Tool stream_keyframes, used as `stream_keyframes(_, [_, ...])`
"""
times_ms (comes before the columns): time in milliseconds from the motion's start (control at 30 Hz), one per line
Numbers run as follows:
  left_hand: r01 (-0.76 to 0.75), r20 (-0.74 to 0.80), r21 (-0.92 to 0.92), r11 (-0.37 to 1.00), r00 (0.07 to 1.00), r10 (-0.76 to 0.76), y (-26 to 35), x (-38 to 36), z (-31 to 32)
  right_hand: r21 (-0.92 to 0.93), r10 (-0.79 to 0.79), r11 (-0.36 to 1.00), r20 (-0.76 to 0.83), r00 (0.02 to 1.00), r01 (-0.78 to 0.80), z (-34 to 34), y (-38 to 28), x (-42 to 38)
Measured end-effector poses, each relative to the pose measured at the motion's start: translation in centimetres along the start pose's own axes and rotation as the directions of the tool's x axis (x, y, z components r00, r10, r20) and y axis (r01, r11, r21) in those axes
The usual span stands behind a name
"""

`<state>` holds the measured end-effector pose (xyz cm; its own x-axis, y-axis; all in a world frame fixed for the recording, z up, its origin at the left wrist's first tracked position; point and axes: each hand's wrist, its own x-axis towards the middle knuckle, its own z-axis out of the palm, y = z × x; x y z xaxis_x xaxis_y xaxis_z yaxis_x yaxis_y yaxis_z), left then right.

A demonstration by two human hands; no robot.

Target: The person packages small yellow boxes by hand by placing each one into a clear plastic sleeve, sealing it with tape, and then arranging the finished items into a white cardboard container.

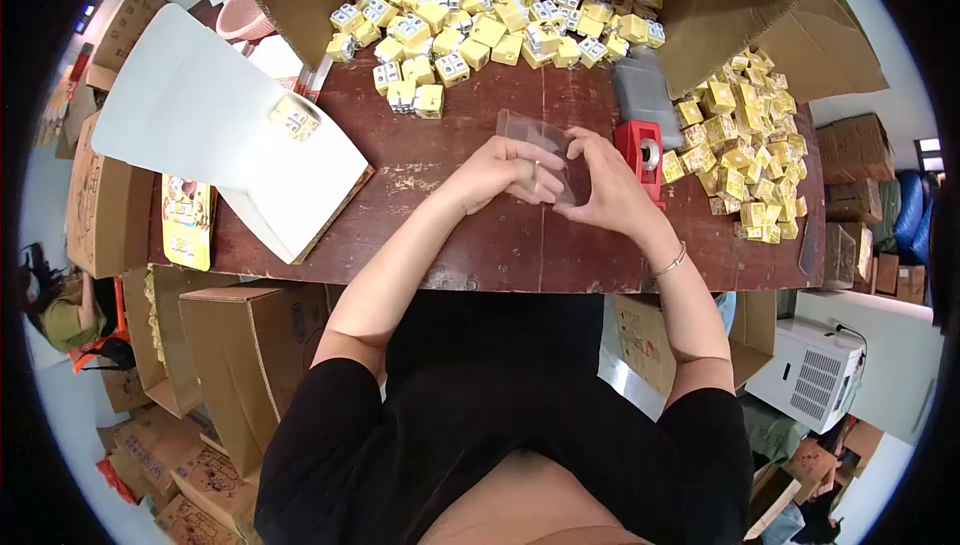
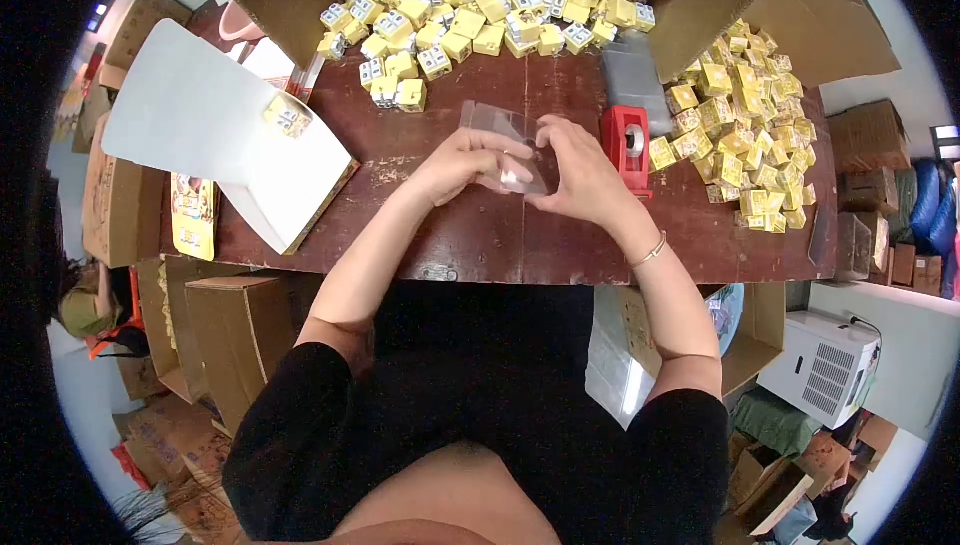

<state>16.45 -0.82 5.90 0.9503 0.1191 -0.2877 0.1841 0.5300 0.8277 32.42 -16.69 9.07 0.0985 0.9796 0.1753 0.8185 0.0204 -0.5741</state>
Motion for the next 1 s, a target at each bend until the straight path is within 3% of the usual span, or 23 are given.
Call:
stream_keyframes(33, [-0.029, 0.008, 0.065, 0.997, 1.000, 0.028, -0.3, -0.3, -0.2, 0.005, -0.001, 1.000, 0.002, 1.000, 0.001, 0.0, -0.7, 0.1])
stream_keyframes(100, [-0.057, 0.016, 0.129, 0.990, 0.998, 0.056, -0.5, -0.9, 0.0, -0.205, -0.078, 0.977, -0.078, 0.994, 0.061, 0.0, -2.2, 0.2])
stream_keyframes(167, [-0.090, -0.073, 0.403, 0.911, 0.989, 0.130, -0.5, -1.4, 1.0, -0.234, -0.063, 0.971, -0.077, 0.995, 0.043, 0.5, -2.7, -0.3])
stream_keyframes(200, [-0.168, -0.089, 0.576, 0.800, 0.960, 0.265, -0.6, -1.5, 1.4, -0.266, -0.047, 0.964, -0.077, 0.996, 0.025, 0.7, -2.9, -0.5])
stream_keyframes(300, [-0.116, -0.070, 0.618, 0.778, 0.977, 0.201, -0.2, -2.2, 1.6, -0.346, -0.066, 0.938, -0.169, 0.983, 0.003, 1.4, -3.7, -1.4])
stream_keyframes(333, [-0.078, -0.159, 0.408, 0.909, 0.975, 0.155, -0.6, -2.1, 1.4, -0.345, -0.063, 0.939, -0.170, 0.983, 0.001, 1.7, -3.8, -1.8])
stream_keyframes(400, [-0.069, -0.254, 0.014, 0.998, 0.965, 0.070, -1.0, -2.0, 1.2, 0.026, 0.320, 0.947, -0.206, 0.925, -0.322, 2.6, -3.2, -2.6])
stream_keyframes(433, [-0.129, -0.265, 0.016, 0.991, 0.955, 0.129, -1.3, -2.3, 2.0, 0.174, 0.285, 0.955, -0.326, 0.902, -0.239, 3.1, -2.9, -2.5])
stream_keyframes(467, [-0.190, -0.278, 0.018, 0.982, 0.942, 0.188, -1.8, -2.7, 3.1, 0.170, 0.285, 0.956, -0.328, 0.901, -0.240, 3.5, -3.0, -2.5])
stream_keyframes(500, [-0.283, -0.241, 0.051, 0.958, 0.927, 0.286, -3.1, -2.6, 3.7, 0.443, 0.466, 0.839, -0.282, 0.839, -0.317, 4.1, -4.0, -2.3])
stream_keyframes(533, [-0.382, -0.336, 0.162, 0.910, 0.846, 0.415, -4.0, -2.3, 4.6, 0.677, 0.619, 0.642, -0.181, 0.764, -0.360, 4.7, -4.9, -2.2])
stream_keyframes(600, [-0.518, -0.485, 0.294, 0.803, 0.643, 0.592, -4.0, -2.1, 6.2, 0.754, 0.511, 0.618, -0.168, 0.843, -0.224, 6.3, -6.1, -2.6])
stream_keyframes(633, [-0.517, -0.487, 0.295, 0.803, 0.642, 0.592, -4.5, -2.0, 5.8, 0.798, 0.469, 0.584, -0.180, 0.865, -0.150, 6.7, -6.8, -2.5])
stream_keyframes(700, [-0.462, -0.412, 0.510, 0.725, 0.609, 0.678, -5.1, -1.6, 5.1, 0.751, 0.397, 0.647, -0.186, 0.898, -0.131, 6.8, -6.6, -2.5])
stream_keyframes(733, [-0.537, -0.365, 0.352, 0.767, 0.675, 0.641, -5.2, -2.1, 5.5, 0.761, 0.412, 0.635, -0.189, 0.891, -0.132, 6.0, -6.9, -2.3])
stream_keyframes(833, [-0.524, -0.288, 0.480, 0.704, 0.664, 0.690, -4.9, -2.3, 6.3, 0.697, 0.361, 0.714, -0.287, 0.887, -0.065, 5.8, -6.0, -2.1])
stream_keyframes(900, [-0.520, -0.290, 0.440, 0.732, 0.689, 0.664, -4.8, -2.1, 5.9, 0.809, 0.381, 0.582, -0.179, 0.907, -0.085, 5.2, -5.9, -2.5])
stream_keyframes(967, [-0.520, -0.052, 0.665, 0.535, 0.683, 0.728, -5.0, -2.0, 5.2, 0.771, 0.350, 0.635, -0.227, 0.909, -0.052, 6.6, -3.6, -3.4])
stream_keyframes(1000, [-0.531, -0.042, 0.663, 0.527, 0.677, 0.735, -5.0, -1.9, 5.3, 0.864, 0.378, 0.502, -0.182, 0.908, -0.036, 6.8, -3.4, -3.5])
